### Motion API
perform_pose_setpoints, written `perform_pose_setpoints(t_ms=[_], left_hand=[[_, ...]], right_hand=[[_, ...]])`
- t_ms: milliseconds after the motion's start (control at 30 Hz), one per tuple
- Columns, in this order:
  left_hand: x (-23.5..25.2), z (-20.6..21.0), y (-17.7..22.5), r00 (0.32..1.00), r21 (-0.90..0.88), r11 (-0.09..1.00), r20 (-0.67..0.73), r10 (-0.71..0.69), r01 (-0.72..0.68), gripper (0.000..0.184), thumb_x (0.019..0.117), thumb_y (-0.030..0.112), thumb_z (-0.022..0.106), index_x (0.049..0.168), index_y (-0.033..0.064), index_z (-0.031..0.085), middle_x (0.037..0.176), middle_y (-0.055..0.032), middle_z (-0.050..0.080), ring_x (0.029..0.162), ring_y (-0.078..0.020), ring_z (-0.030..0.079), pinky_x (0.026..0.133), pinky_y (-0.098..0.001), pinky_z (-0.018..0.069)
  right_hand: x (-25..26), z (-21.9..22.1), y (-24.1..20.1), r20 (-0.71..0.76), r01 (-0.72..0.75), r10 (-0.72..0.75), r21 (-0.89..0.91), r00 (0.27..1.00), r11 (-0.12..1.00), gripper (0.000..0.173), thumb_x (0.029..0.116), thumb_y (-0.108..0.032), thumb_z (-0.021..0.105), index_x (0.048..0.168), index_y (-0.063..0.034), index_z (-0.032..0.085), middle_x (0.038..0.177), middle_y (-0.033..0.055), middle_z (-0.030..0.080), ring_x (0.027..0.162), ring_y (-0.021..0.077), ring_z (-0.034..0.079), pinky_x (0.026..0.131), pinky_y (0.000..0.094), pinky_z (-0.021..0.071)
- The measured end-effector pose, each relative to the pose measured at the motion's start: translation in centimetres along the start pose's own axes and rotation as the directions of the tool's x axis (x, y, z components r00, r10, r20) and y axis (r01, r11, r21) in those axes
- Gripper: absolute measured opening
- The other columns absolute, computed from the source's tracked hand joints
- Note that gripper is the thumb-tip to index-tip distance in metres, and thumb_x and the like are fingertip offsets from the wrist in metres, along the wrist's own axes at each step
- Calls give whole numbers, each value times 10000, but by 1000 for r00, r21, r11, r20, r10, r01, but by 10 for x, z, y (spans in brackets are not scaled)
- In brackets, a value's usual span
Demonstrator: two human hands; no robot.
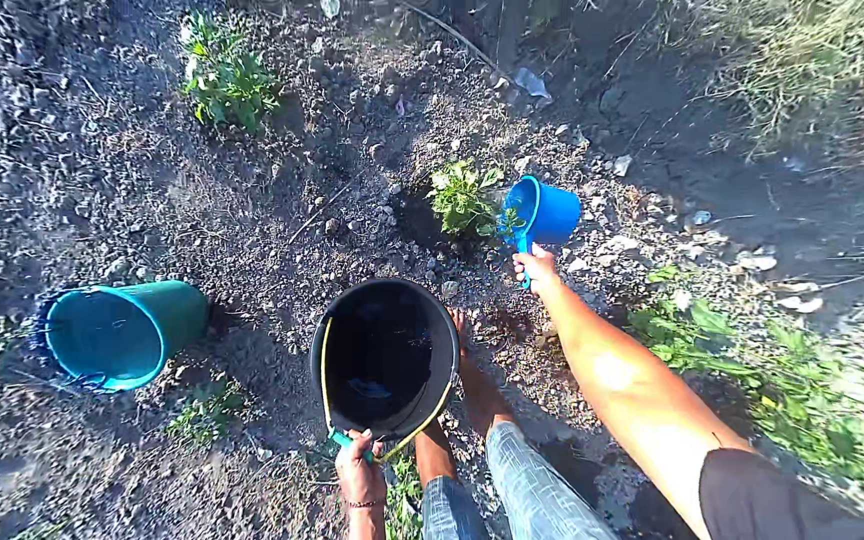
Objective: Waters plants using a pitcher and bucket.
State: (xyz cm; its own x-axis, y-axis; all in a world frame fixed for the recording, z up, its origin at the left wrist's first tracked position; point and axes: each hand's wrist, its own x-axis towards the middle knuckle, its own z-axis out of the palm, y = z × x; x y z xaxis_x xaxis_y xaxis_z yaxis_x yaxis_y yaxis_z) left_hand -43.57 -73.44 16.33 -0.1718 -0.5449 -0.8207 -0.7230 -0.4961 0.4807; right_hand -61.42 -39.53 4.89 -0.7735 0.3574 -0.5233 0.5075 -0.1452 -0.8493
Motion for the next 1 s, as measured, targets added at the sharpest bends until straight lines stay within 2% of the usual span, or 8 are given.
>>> perform_pose_setpoints(t_ms=[167, 300, 433, 500, 600, 767, 933, 1000], left_hand=[[-18, 13, 19, 991, 3, 991, 12, 136, -136, 233, 791, -71, 536, 715, 141, 480, 578, 55, 511, 484, -30, 508, 466, -203, 468], [-29, 11, 43, 976, 13, 976, 34, 217, -217, 185, 741, -60, 592, 860, 77, 553, 661, 48, 554, 561, -19, 546, 524, -195, 484], [-33, 10, 68, 960, 57, 960, 75, 269, -273, 213, 713, -11, 631, 918, 18, 577, 891, -13, 604, 760, -28, 589, 706, -212, 510], [-39, 1, 82, 955, 97, 954, 128, 269, -282, 132, 727, -4, 634, 840, -57, 593, 1304, -185, 510, 1056, -120, 543, 895, -266, 465], [-34, -12, 104, 926, 170, 920, 205, 318, -353, 100, 704, 46, 657, 706, -45, 614, 1524, -305, 329, 1321, -249, 420, 1054, -382, 378], [-25, -50, 121, 918, 172, 914, 225, 327, -368, 103, 728, 115, 694, 696, 17, 702, 1618, -316, 223, 1480, -405, 260, 1171, -538, 258], [8, -89, 125, 964, -20, 971, 119, 239, -238, 111, 745, 84, 688, 703, -17, 669, 1606, -317, 242, 1437, -392, 324, 1151, -532, 285], [21, -105, 114, 984, -124, 978, 39, 172, -166, 122, 728, 73, 688, 776, -33, 651, 1423, -293, 464, 1259, -337, 482, 1075, -514, 361]], right_hand=[[23, -53, 38, -363, -526, 433, -213, 825, 824, 627, 999, -78, 598, 1575, -76, 348, 896, 97, 586, 574, 135, 522, 495, 296, 460], [-60, -68, 1, -387, -311, 205, -236, 899, 921, 517, 1029, -84, 562, 1500, 35, 387, 826, 92, 573, 524, 110, 514, 464, 272, 467], [-131, -73, -37, 183, 198, -88, -766, 979, 611, 386, 934, -78, 649, 1256, 136, 646, 1082, 307, 718, 939, 408, 728, 897, 579, 558], [-140, -49, -49, 531, 485, 27, -792, 847, 371, 384, 936, -112, 650, 1294, 22, 683, 1110, 318, 707, 991, 509, 701, 875, 681, 536], [-114, 40, -47, 814, 806, 134, -580, 566, 121, 386, 974, -104, 607, 1350, -145, 685, 1038, 282, 697, 889, 473, 707, 721, 600, 583], [-65, 216, -41, 774, 958, 566, -244, 285, -149, 385, 1017, 6, 469, 1383, -11, 589, 1236, 390, 587, 1113, 578, 602, 870, 672, 512], [-113, 273, -14, 523, 845, 801, -534, 290, 43, 484, 943, -129, 665, 1416, -48, 600, 1247, 251, 680, 1161, 397, 656, 1021, 587, 492], [-125, 281, 1, 450, 655, 864, -727, 229, 206, 475, 965, -106, 626, 1437, -73, 577, 1002, 156, 703, 785, 238, 660, 723, 428, 560]])
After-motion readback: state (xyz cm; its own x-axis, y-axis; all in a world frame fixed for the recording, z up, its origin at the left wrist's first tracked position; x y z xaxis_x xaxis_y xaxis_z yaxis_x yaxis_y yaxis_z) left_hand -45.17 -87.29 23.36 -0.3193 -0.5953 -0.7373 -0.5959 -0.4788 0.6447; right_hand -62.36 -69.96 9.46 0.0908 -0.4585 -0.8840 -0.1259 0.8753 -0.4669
